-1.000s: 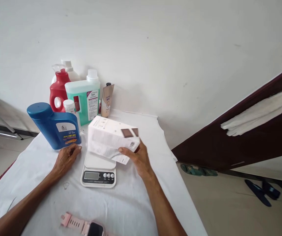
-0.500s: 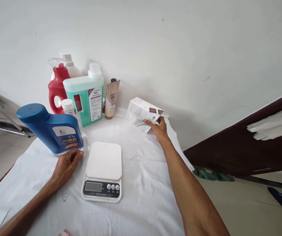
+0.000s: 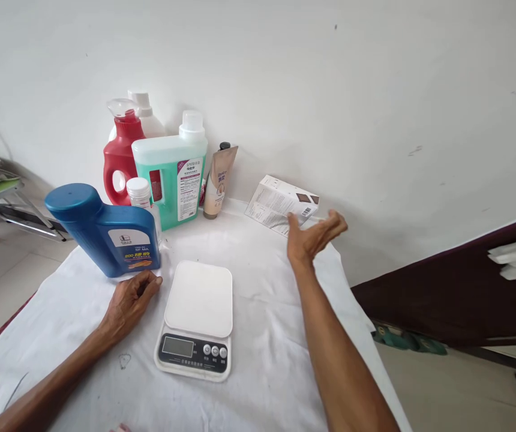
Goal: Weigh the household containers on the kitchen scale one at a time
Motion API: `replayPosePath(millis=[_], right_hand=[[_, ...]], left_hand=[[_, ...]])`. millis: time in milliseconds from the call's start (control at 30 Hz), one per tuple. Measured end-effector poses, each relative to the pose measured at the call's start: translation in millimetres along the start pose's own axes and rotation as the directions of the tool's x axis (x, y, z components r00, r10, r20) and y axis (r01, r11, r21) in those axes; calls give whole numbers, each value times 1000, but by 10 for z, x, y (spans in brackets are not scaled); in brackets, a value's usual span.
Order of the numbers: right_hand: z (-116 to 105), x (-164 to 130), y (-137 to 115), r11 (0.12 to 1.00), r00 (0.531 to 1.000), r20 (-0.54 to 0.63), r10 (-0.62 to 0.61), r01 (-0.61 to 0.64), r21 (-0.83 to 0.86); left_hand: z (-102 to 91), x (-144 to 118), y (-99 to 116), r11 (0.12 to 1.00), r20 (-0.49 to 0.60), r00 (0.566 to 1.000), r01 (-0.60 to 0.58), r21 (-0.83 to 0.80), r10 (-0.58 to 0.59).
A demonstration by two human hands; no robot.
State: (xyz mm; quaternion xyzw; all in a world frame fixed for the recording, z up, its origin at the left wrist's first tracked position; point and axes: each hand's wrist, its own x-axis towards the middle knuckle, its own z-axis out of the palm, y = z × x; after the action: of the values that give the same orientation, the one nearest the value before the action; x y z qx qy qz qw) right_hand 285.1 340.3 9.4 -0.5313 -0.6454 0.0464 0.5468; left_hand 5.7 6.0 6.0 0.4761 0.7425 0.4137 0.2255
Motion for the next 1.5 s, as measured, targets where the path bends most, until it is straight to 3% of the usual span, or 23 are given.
replayPosePath(millis=[33, 100, 233, 367, 500, 600, 767, 967, 1067, 1167, 1333, 1500], right_hand=[[50, -82, -181, 998, 999, 1, -48, 47, 35], [249, -229, -564, 981, 976, 171, -132, 104, 164], [858, -376, -1168, 956, 921, 378, -97, -20, 294], [1317, -388, -1462, 949, 912, 409, 12, -140, 284], [1394, -385, -1642, 954, 906, 404, 122, -220, 205], [1224, -394, -1719, 958, 893, 417, 171, -250, 141], [736, -426, -1644, 947, 879, 419, 229, -301, 112], [-136, -574, -1659, 936, 927, 374, 9, -140, 324], [-631, -797, -1863, 896, 866, 493, -78, -155, 415], [-969, -1083, -2038, 898, 809, 585, -60, -212, 385], [-1105, -1423, -2082, 901, 764, 645, -18, -267, 342], [-1093, -1514, -2107, 908, 759, 650, -37, -247, 339]], left_hand=[[-1, 0, 2, 1000, 0, 1000, -2, 2, 2], [-1, 4, 2, 1000, -5, 1000, -6, 6, 6], [1, 9, -8, 1000, -10, 1000, -5, -1, 5], [5, 9, -21, 1000, -1, 1000, 2, -25, -2], [10, 14, -43, 1000, 9, 1000, 20, -23, -19], [13, 14, -65, 1000, 3, 1000, 6, -23, -6], [17, 3, -103, 1000, -11, 1000, -20, -22, 20], [15, -5, -135, 999, -30, 998, -50, -2, 50], [8, -8, -134, 998, -32, 998, -55, 11, 55], [-3, -12, -122, 998, -33, 998, -56, 16, 56], [-17, -11, -109, 997, -35, 997, -74, 27, 75], [-18, -9, -118, 996, -31, 996, -81, 28, 82]])
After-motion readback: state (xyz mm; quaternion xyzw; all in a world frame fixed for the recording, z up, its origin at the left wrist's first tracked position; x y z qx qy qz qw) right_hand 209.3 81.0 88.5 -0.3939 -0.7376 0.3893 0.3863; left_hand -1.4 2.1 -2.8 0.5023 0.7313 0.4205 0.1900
